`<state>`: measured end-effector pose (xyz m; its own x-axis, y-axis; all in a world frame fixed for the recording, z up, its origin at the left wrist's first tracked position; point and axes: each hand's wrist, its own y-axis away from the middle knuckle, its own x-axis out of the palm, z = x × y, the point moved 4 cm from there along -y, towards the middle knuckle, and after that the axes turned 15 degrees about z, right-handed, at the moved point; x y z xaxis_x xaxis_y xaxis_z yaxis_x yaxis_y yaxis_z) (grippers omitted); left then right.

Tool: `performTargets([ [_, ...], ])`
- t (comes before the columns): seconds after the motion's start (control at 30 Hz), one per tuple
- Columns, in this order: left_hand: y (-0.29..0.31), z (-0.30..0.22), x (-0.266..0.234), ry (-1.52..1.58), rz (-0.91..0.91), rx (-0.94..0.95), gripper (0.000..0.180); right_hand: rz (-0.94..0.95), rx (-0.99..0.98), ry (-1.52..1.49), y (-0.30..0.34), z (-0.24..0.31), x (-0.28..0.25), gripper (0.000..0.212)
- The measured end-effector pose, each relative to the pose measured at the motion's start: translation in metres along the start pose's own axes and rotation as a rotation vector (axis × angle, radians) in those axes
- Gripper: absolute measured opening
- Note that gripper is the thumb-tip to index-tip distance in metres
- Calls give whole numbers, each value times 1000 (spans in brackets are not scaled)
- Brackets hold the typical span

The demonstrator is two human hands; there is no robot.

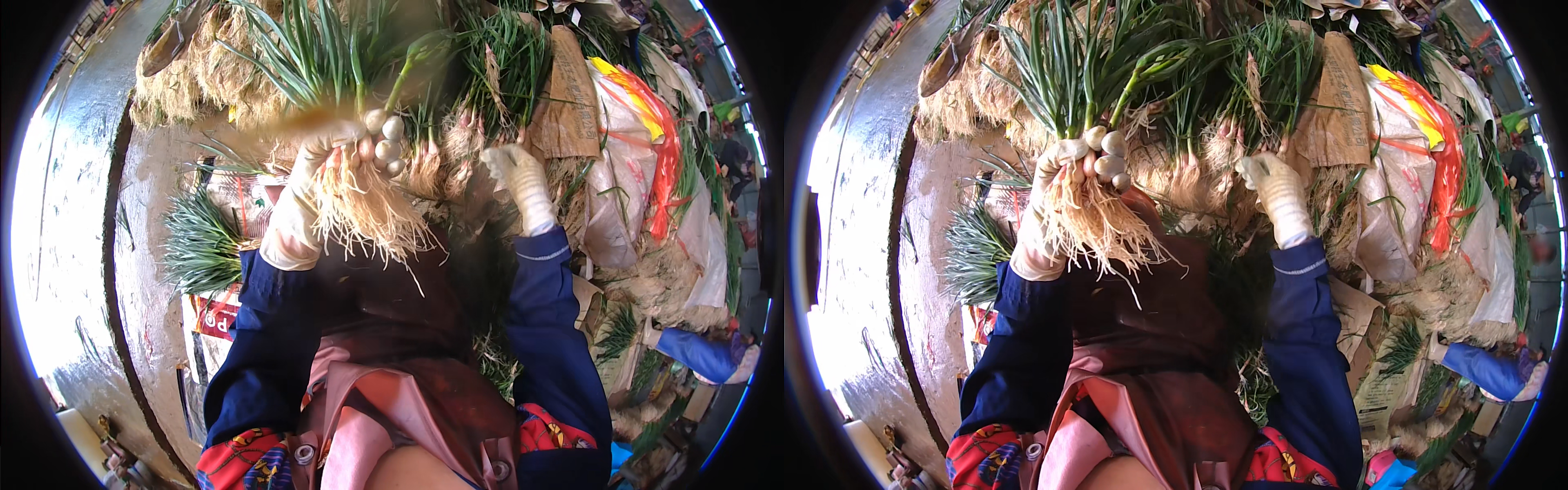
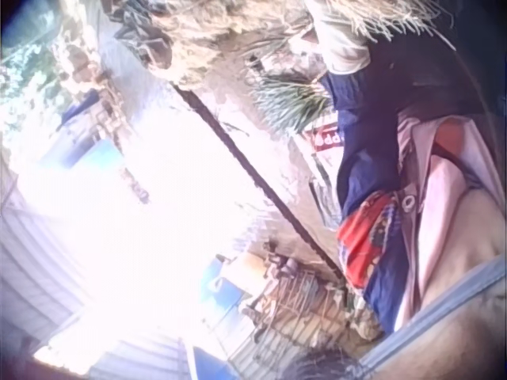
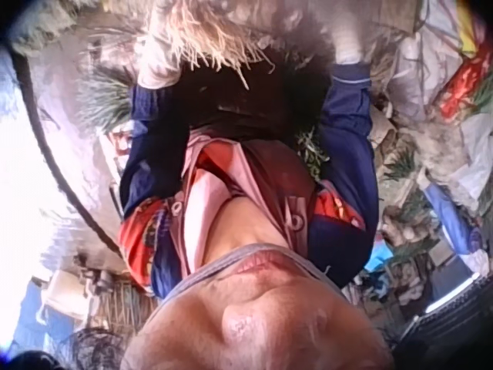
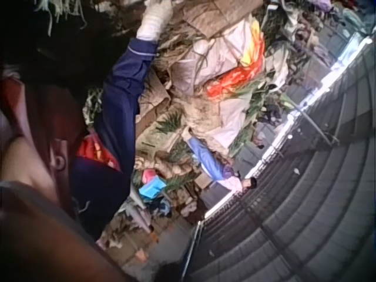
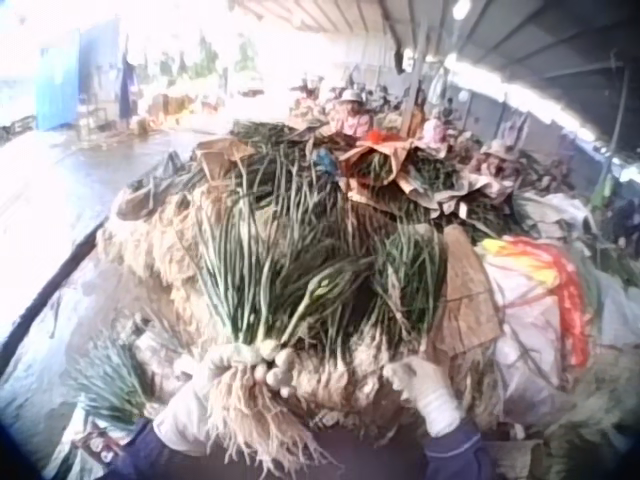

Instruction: The person gathers leeks by hand into a bunch, aligns the stalks, and secures them with a red plastic tie.

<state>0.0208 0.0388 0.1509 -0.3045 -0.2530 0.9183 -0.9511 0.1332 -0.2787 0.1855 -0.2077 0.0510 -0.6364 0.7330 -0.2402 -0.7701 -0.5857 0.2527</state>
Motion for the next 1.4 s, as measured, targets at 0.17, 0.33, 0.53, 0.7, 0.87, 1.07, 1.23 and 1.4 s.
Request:
performTargets([
  [0.17, -2, 6, -2, 40, 4, 24, 23, 147, 58, -195, -93, 9, 77, 79],
  [0.33, 10, -1, -5, 87, -56, 82, 14, -158, 199, 451, -128, -4, 111, 67],
  [0.53, 10, -10, 4, 161, -49, 97, 15, -59, 370, 434, -154, -20, 100, 48],
  [0.7, 12, -7, -15, 176, -42, 97, 15, 63, 164, -211, -129, -13, 84, 33],
  [0.87, 11, 16, -76, 219, -52, -126, 36, 353, -133, -715, -74, 1, 65, 40],
  [1.07, 27, 49, -117, 128, -219, -136, 27, 271, -30, -670, -48, -6, 66, 54],
  [1.23, 25, 48, -118, 220, -126, -144, 22, 622, -191, -1048, -39, -4, 86, 64],
  [1.4, 31, 44, -122, 85, -175, -151, 25, 407, -258, -1118, -37, -2, 47, 44],
])
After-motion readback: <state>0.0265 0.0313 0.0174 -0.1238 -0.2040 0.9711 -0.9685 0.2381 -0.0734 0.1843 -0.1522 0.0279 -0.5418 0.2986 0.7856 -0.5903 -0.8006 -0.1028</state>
